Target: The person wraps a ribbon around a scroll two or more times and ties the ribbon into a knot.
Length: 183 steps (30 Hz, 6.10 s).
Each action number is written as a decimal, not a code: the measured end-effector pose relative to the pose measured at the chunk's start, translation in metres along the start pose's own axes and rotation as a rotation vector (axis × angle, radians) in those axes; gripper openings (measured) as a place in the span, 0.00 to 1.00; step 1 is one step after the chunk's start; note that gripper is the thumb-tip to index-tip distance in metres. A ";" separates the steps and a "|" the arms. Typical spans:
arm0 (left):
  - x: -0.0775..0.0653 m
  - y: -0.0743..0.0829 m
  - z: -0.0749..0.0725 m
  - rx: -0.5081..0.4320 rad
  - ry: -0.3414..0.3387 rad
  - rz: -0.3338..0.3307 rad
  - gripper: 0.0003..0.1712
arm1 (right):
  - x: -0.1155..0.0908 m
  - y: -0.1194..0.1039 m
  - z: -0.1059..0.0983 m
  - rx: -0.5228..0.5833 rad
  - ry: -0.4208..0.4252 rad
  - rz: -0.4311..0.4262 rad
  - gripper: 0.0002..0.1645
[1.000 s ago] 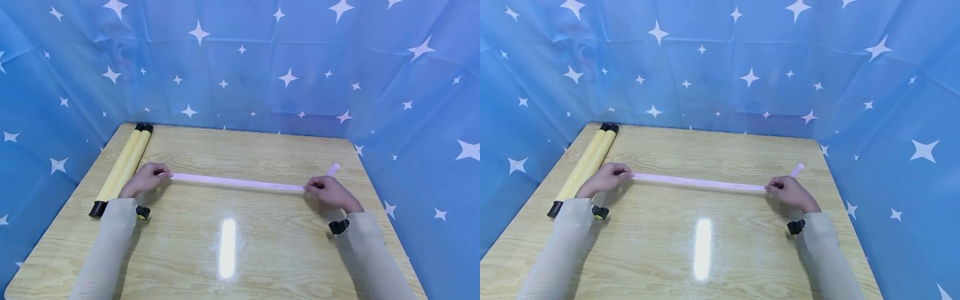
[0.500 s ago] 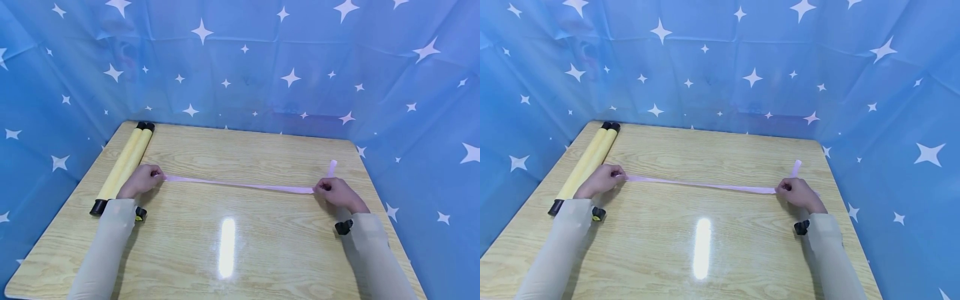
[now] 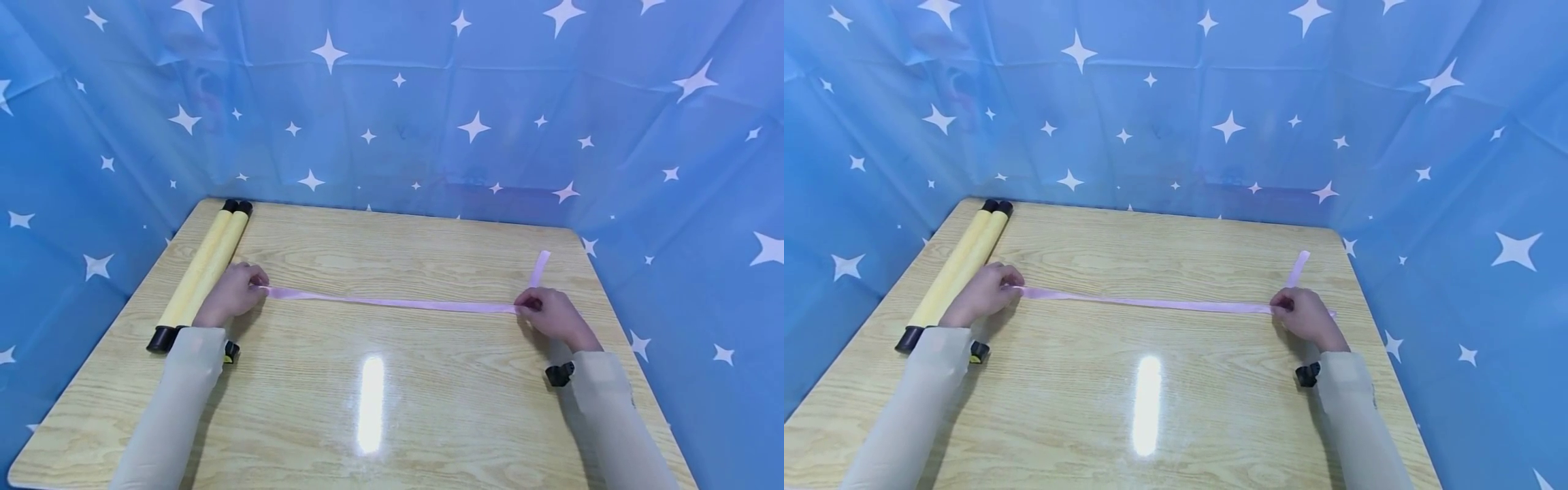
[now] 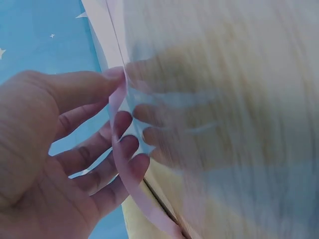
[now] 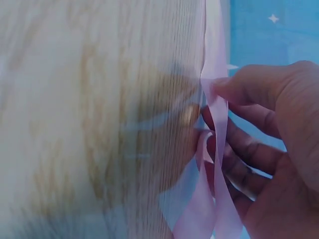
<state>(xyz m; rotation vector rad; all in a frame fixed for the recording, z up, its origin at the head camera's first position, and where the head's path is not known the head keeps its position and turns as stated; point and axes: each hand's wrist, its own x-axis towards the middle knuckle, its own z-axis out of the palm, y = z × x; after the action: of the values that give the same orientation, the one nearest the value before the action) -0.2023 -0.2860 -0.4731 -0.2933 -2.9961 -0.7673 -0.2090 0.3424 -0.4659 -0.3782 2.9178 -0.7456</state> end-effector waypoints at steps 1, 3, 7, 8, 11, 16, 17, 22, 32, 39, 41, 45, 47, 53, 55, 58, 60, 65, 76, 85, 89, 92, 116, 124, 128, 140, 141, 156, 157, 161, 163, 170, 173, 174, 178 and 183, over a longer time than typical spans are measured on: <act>0.000 0.000 0.000 0.000 0.005 0.006 0.11 | 0.000 0.000 0.000 -0.001 0.012 -0.006 0.08; -0.001 0.000 -0.001 -0.016 0.010 0.006 0.14 | -0.001 -0.001 -0.002 0.001 0.037 -0.008 0.08; -0.003 -0.002 -0.009 -0.063 0.049 -0.025 0.20 | -0.003 -0.003 -0.005 0.013 0.072 0.001 0.11; -0.004 -0.003 -0.012 -0.074 0.063 -0.043 0.21 | -0.004 -0.004 -0.006 0.016 0.076 0.005 0.13; -0.005 -0.007 -0.023 -0.076 0.108 -0.097 0.27 | -0.005 -0.007 -0.007 0.035 0.078 0.005 0.21; -0.007 -0.019 -0.041 -0.009 0.128 -0.214 0.42 | -0.004 -0.013 -0.004 0.065 0.067 0.005 0.33; -0.007 -0.021 -0.045 0.007 0.118 -0.243 0.45 | -0.003 -0.015 -0.003 0.069 0.062 -0.001 0.34; -0.010 -0.032 -0.056 0.060 -0.008 -0.365 0.60 | -0.001 -0.020 0.004 0.101 0.037 -0.058 0.36; -0.010 -0.039 -0.065 0.067 -0.148 -0.527 0.37 | 0.002 -0.017 0.020 0.001 0.113 -0.178 0.19; -0.012 -0.042 -0.070 0.047 -0.172 -0.515 0.33 | 0.000 -0.017 0.026 -0.028 0.106 -0.106 0.06; -0.013 -0.042 -0.072 0.043 -0.179 -0.508 0.34 | -0.001 -0.018 0.027 -0.024 0.090 -0.081 0.05; -0.014 -0.044 -0.077 0.010 -0.218 -0.495 0.39 | -0.001 -0.018 0.029 -0.017 0.073 -0.058 0.05; -0.014 -0.043 -0.079 -0.009 -0.229 -0.496 0.41 | -0.001 -0.017 0.030 -0.013 0.068 -0.056 0.05; -0.010 -0.032 -0.087 -0.019 -0.148 -0.521 0.39 | 0.002 -0.017 0.025 -0.008 0.055 -0.034 0.05; -0.009 -0.028 -0.091 -0.013 -0.125 -0.520 0.38 | 0.003 -0.018 0.024 -0.015 0.056 -0.032 0.06; -0.009 -0.024 -0.096 -0.012 -0.123 -0.514 0.38 | 0.004 -0.018 0.023 -0.018 0.054 -0.033 0.05; -0.010 -0.023 -0.097 -0.016 -0.135 -0.517 0.39 | 0.004 -0.018 0.023 -0.014 0.050 -0.038 0.06; -0.011 -0.015 -0.093 -0.071 -0.162 -0.530 0.41 | 0.004 -0.018 0.023 -0.004 0.050 -0.037 0.05; -0.010 0.017 -0.068 -0.216 -0.195 -0.490 0.44 | 0.006 -0.019 0.024 0.002 0.028 -0.014 0.06; -0.002 0.044 -0.038 -0.241 -0.170 -0.381 0.52 | 0.005 -0.018 0.025 -0.002 0.041 -0.015 0.06; 0.004 0.061 -0.023 -0.226 -0.142 -0.333 0.49 | 0.005 -0.017 0.025 0.004 0.045 -0.021 0.06; 0.008 0.075 -0.013 -0.255 -0.135 -0.318 0.45 | 0.004 -0.018 0.025 0.010 0.042 -0.022 0.06; 0.026 0.199 0.063 -0.331 -0.210 -0.288 0.48 | 0.008 -0.015 0.023 0.003 0.008 0.001 0.08; 0.029 0.227 0.082 -0.329 -0.233 -0.251 0.47 | 0.008 -0.015 0.023 0.019 0.029 -0.026 0.08; 0.032 0.237 0.091 -0.348 -0.233 -0.228 0.43 | 0.008 -0.014 0.024 0.020 0.031 -0.025 0.08; 0.037 0.257 0.117 -0.325 -0.215 -0.214 0.35 | 0.007 -0.015 0.022 0.030 0.035 -0.036 0.08; 0.037 0.258 0.118 -0.313 -0.214 -0.215 0.35 | 0.007 -0.015 0.022 0.029 0.033 -0.036 0.08; 0.039 0.267 0.129 -0.176 -0.189 -0.195 0.41 | 0.008 -0.012 0.023 0.030 0.027 -0.023 0.09; 0.039 0.267 0.129 -0.159 -0.183 -0.195 0.42 | 0.008 -0.013 0.024 0.031 0.031 -0.018 0.09; 0.038 0.268 0.128 -0.109 -0.174 -0.190 0.44 | 0.007 -0.013 0.024 0.030 0.029 -0.022 0.09; 0.037 0.267 0.127 -0.088 -0.181 -0.183 0.45 | 0.007 -0.014 0.024 0.027 0.026 -0.025 0.08; 0.040 0.248 0.108 0.028 -0.230 -0.171 0.51 | 0.008 -0.013 0.023 0.020 0.010 -0.034 0.09; 0.042 0.229 0.093 0.024 -0.200 -0.136 0.44 | 0.009 -0.013 0.022 0.014 0.011 -0.034 0.08; 0.043 0.222 0.088 0.017 -0.187 -0.121 0.41 | 0.009 -0.014 0.022 0.014 0.009 -0.034 0.08; 0.044 0.193 0.069 0.008 -0.163 -0.059 0.32 | 0.009 -0.014 0.020 0.007 0.006 -0.033 0.08; 0.042 0.161 0.053 -0.018 -0.205 -0.019 0.31 | 0.010 -0.014 0.019 0.013 0.011 -0.033 0.08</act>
<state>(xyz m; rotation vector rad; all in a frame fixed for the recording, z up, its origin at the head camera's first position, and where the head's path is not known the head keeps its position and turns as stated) -0.2120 -0.1148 -0.4396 -0.3665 -3.1884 -0.8132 -0.2122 0.3189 -0.4759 -0.4230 2.9224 -0.7738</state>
